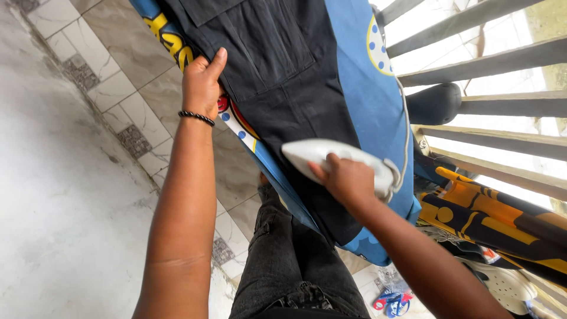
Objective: The person irons a pair of black cargo pants on a blue ironing board. They use a white electric iron to smooth the fabric, frequently adjusting the pants and flipping them over to iron different sections. The person also folds the pants at the end of the process.
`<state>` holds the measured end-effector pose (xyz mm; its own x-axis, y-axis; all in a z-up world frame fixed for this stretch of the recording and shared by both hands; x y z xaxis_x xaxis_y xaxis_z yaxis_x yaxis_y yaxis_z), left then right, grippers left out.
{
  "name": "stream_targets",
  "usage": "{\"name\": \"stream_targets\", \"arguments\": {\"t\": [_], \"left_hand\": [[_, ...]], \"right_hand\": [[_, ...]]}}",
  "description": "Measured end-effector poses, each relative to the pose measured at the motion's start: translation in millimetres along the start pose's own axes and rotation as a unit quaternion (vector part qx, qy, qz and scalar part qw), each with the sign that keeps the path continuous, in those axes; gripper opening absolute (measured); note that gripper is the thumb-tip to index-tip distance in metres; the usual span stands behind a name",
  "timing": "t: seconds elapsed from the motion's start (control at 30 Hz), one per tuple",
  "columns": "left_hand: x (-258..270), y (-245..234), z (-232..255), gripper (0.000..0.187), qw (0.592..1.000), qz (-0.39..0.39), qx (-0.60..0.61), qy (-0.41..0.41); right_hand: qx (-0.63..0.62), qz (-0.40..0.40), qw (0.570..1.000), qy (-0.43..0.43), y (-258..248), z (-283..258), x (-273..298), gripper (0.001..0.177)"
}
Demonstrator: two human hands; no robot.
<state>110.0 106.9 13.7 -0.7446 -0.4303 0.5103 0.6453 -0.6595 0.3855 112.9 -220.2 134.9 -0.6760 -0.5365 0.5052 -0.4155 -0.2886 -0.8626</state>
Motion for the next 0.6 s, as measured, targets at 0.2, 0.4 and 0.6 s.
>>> {"name": "stream_targets", "arguments": {"t": [0.2, 0.4, 0.6], "left_hand": [[-9, -7, -10, 0.025, 0.994, -0.014, 0.055, -0.090], [-5, -3, -11, 0.023, 0.992, 0.001, 0.061, -0.108], [-10, -6, -8, 0.023, 0.993, -0.011, 0.051, -0.102]], "right_hand": [[0.013, 0.002, 0.998, -0.062, -19, 2, -33, 0.058], [0.006, -0.149, 0.978, -0.142, 23, -7, 49, 0.058], [0.009, 0.029, 0.999, -0.043, -1, 11, -31, 0.058]]}}
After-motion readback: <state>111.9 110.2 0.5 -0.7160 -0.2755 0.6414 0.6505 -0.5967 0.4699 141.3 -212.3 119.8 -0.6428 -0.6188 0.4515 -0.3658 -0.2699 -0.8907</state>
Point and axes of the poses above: each hand's wrist, its own x-axis away from the middle knuckle, its own y-axis out of the palm, z = x × y, the point moved 6 cm from there along -x, towards the middle knuckle, and after that the axes turned 7 degrees about -y, right-handed, at the moved point
